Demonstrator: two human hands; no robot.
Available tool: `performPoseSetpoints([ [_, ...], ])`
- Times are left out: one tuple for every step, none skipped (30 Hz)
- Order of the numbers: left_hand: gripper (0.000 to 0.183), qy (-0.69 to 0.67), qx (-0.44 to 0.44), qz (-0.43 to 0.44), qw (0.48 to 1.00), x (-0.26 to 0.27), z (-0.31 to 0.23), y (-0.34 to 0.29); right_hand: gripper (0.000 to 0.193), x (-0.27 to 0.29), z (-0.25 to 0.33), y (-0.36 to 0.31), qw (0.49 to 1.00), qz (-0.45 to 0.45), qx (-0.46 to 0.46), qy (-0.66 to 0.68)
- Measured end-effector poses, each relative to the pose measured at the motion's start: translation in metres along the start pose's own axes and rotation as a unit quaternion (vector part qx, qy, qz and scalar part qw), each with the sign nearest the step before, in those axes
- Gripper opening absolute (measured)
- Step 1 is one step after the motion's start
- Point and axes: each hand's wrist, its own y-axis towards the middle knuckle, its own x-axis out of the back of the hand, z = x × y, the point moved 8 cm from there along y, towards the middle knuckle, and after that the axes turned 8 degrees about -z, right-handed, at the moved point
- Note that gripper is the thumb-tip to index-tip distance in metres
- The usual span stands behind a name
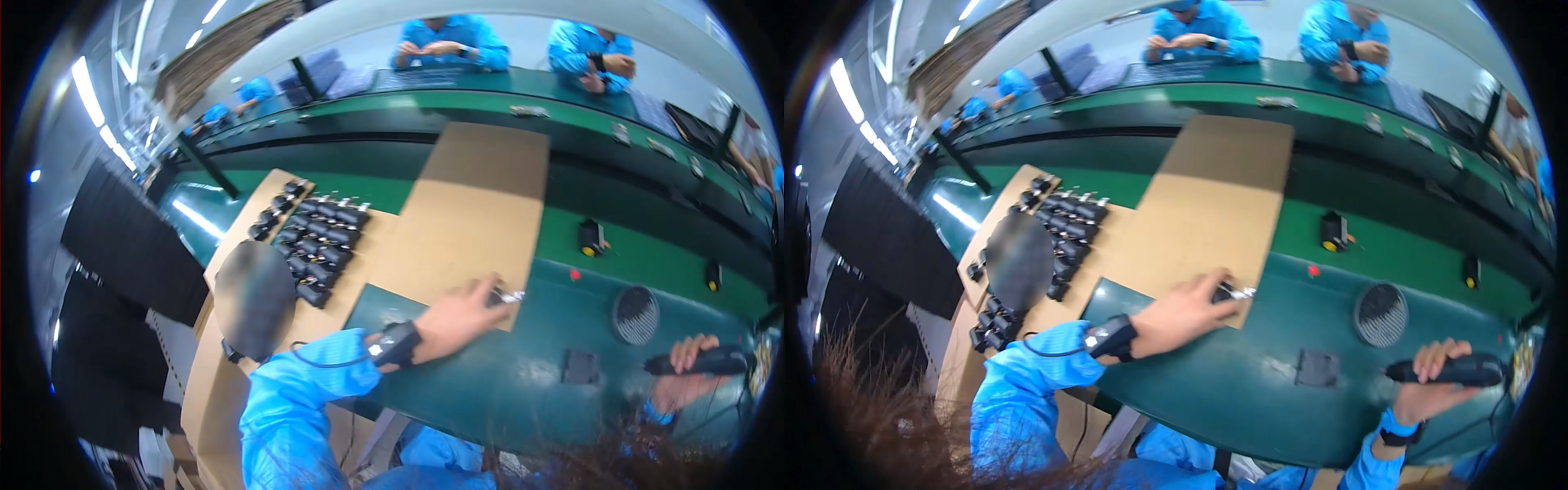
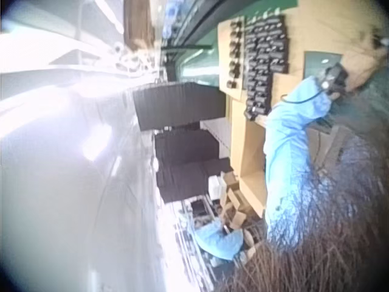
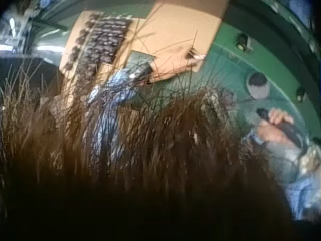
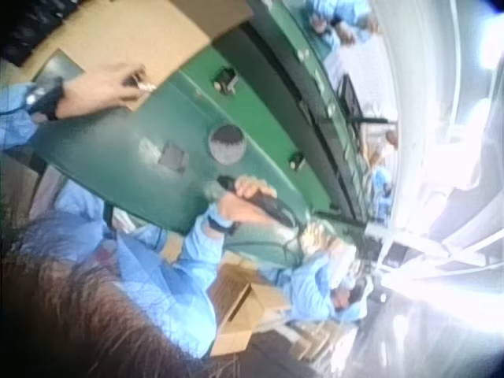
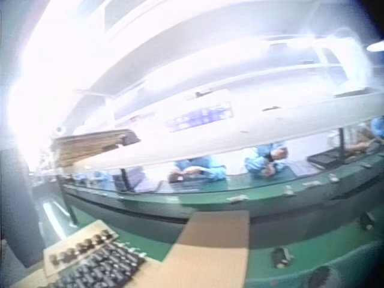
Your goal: The person is assembling small electronic modules using an electric screwdriver on a factory assembly line.
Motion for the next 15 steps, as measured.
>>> performPoseSetpoints([
  [0.048, 0.034, -0.027, -0.026, 0.999, 0.002, 0.001, -0.003, 0.060, 0.001, -0.004, 0.001, 1.000, 0.001, 0.009, -0.005],
  [0.054, 0.016, -0.016, -0.033, 0.999, 0.017, 0.001, -0.005, 0.059, 0.004, -0.006, 0.002, 1.000, 0.000, 0.019, -0.015],
  [0.057, -0.024, 0.016, -0.058, 0.998, 0.042, 0.007, -0.011, 0.059, 0.007, -0.008, 0.004, 0.999, 0.029, 0.014, -0.018],
  [0.060, -0.066, 0.045, -0.083, 0.993, 0.067, 0.018, -0.016, 0.058, 0.009, -0.008, 0.007, 0.998, 0.056, 0.011, -0.022],
  [0.062, -0.040, 0.092, -0.096, 0.990, 0.089, 0.046, -0.018, 0.054, 0.007, -0.006, 0.007, 0.996, 0.093, 0.009, 0.008],
  [0.064, -0.013, 0.140, -0.107, 0.984, 0.117, 0.078, -0.025, 0.049, 0.026, -0.002, 0.003, 0.998, 0.015, 0.044, -0.040],
  [0.065, 0.025, 0.165, -0.207, 0.964, 0.152, 0.115, -0.044, 0.048, 0.035, 0.000, 0.001, 0.998, 0.002, 0.040, -0.054],
  [0.066, 0.064, 0.189, -0.305, 0.931, 0.185, 0.157, -0.073, 0.047, 0.043, 0.003, 0.003, 0.997, -0.010, 0.034, -0.069],
  [0.071, 0.104, 0.242, -0.357, 0.896, 0.217, 0.209, -0.103, 0.047, 0.047, 0.002, 0.004, 0.997, -0.008, 0.032, -0.068],
  [0.072, -0.010, 0.373, -0.370, 0.851, 0.235, 0.269, -0.142, 0.046, 0.054, 0.001, 0.005, 0.997, -0.024, 0.032, -0.069],
  [0.066, 0.098, 0.328, -0.440, 0.830, 0.265, 0.318, -0.192, 0.044, 0.056, -0.003, 0.009, 0.997, -0.036, 0.032, -0.066],
  [0.057, 0.207, 0.369, -0.462, 0.779, 0.288, 0.373, -0.254, 0.044, 0.049, -0.005, 0.013, 0.997, -0.034, 0.029, -0.057],
  [0.052, 0.231, 0.436, -0.464, 0.735, 0.301, 0.431, -0.327, 0.059, 0.043, -0.008, 0.017, 0.998, -0.041, 0.008, -0.056],
  [0.054, 0.187, 0.529, -0.425, 0.711, 0.290, 0.457, -0.340, 0.076, 0.039, -0.004, 0.015, 0.996, -0.057, 0.000, -0.075],
  [0.056, 0.253, 0.609, -0.352, 0.664, 0.285, 0.479, -0.368, 0.076, 0.037, -0.004, 0.014, 0.995, -0.062, 0.007, -0.076],
])
